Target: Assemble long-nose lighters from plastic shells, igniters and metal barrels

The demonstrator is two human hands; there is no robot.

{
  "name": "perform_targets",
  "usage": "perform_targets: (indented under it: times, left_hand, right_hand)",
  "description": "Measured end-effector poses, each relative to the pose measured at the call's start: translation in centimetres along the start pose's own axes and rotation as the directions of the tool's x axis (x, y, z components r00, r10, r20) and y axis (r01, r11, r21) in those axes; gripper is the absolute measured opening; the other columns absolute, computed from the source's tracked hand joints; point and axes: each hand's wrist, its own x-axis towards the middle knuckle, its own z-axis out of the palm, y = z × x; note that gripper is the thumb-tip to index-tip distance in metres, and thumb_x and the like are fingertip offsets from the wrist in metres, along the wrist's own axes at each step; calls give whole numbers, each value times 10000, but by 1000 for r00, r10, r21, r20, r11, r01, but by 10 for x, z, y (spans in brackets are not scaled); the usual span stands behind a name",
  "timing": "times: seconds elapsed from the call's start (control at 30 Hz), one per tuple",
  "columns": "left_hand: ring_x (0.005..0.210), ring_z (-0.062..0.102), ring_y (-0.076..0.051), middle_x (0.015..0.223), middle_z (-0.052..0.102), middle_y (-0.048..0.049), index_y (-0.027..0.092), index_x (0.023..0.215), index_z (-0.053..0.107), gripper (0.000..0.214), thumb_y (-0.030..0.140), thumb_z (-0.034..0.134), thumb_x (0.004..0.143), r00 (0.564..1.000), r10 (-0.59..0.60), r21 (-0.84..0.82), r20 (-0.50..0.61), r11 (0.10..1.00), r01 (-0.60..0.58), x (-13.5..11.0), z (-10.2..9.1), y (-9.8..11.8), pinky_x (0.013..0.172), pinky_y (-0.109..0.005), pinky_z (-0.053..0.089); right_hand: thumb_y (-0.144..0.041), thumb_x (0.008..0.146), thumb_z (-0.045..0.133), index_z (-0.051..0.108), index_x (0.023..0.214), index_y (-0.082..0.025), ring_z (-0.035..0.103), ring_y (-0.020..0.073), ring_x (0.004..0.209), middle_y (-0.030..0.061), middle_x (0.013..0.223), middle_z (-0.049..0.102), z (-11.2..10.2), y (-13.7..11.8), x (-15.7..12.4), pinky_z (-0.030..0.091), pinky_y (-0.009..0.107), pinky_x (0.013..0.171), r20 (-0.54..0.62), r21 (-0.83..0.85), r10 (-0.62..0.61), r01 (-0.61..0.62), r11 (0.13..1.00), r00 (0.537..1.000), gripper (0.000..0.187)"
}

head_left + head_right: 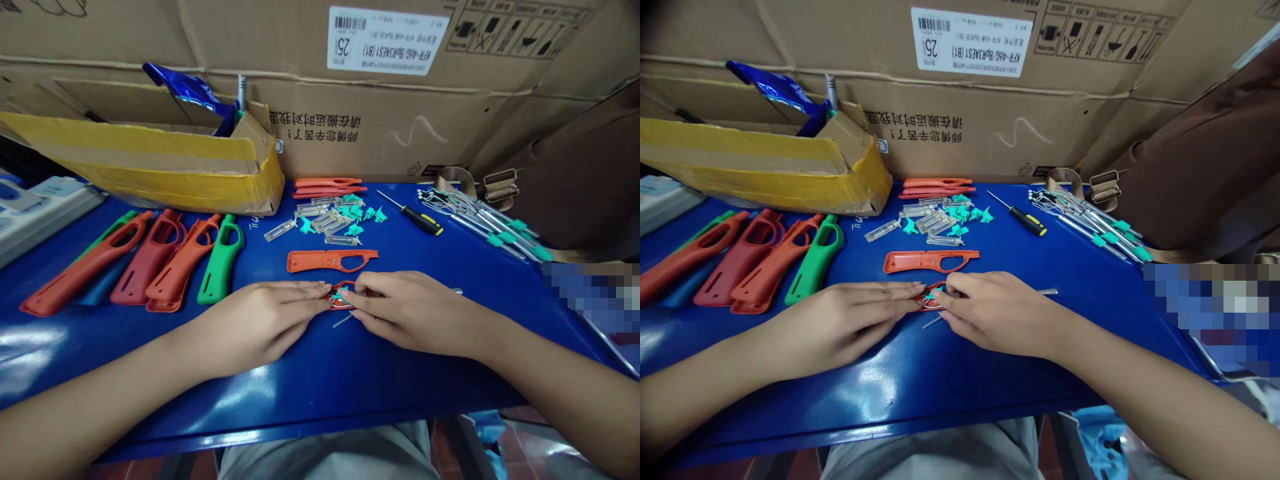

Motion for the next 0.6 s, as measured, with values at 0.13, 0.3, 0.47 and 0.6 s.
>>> perform_targets:
  times: [0.13,0.3,0.47,0.6]
  left_hand:
    - [1179,715,-181,1228,766,-79,159,1221,713,286,131,544,992,998,-19,-64,-57,998,15,2,2,-4,1055,-306,576]
    - [1191,707,-185,1247,756,-85,153,1213,715,286,124,542,987,998,-14,-43,-64,999,11,3,5,-5,1068,-318,566]
    - [1195,703,-187,1264,747,-84,156,1232,708,296,123,541,990,998,-32,-46,-60,999,29,2,6,-6,1064,-332,571]
    - [1210,694,-192,1291,734,-89,153,1255,699,299,131,540,1003,997,-20,-38,-72,999,17,1,8,-8,1072,-335,565]
  right_hand:
    - [-310,1082,399,676,1254,-170,615,186,796,74,964,649,-1,0,0,455,322,670,8,9,4,-4,1000,1000,355]
    - [-327,1088,381,665,1280,-178,618,193,816,71,983,645,1,1,-1,451,325,675,9,18,8,-8,1000,1000,373]
    - [-322,1087,382,661,1285,-178,625,196,816,76,993,651,3,4,-2,455,325,668,-7,1,7,-7,1000,1000,371]
    - [-313,1088,387,677,1269,-185,628,191,801,75,1006,671,5,8,-1,470,331,691,-34,-2,10,-11,1000,999,365]
